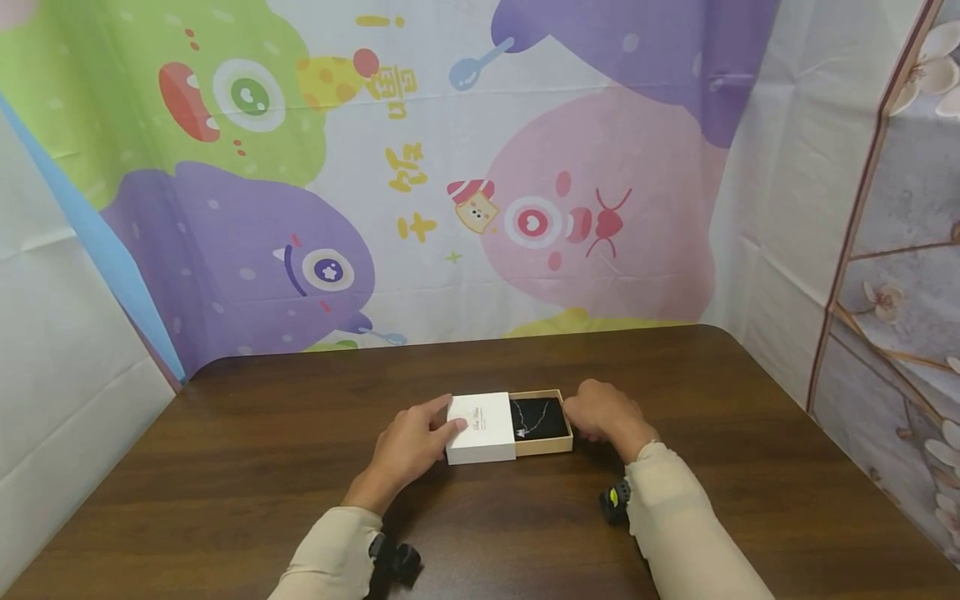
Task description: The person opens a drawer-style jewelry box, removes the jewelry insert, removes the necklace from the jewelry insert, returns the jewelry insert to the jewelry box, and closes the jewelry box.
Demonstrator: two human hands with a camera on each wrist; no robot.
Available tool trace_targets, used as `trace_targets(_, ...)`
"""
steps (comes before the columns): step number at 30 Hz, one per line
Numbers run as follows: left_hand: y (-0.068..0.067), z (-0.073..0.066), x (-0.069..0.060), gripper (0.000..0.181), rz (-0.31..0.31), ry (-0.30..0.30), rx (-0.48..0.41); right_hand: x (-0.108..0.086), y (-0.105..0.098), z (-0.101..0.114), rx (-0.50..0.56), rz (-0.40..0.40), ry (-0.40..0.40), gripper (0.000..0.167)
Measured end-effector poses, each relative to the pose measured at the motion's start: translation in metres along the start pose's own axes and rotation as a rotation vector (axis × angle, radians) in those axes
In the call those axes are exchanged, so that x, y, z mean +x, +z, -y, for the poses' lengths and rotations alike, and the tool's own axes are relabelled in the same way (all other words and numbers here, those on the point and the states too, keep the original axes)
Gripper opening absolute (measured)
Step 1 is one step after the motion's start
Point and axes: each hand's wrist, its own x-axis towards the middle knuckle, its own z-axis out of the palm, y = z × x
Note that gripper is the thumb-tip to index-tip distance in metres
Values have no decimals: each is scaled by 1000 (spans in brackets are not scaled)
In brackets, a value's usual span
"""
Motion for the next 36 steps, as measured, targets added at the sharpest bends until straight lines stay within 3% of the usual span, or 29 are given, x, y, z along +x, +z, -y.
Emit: trace_targets(36, -1, 1, 1, 60, 2, 11, 4, -2, -3, -3, -39, -20, 9, 28)
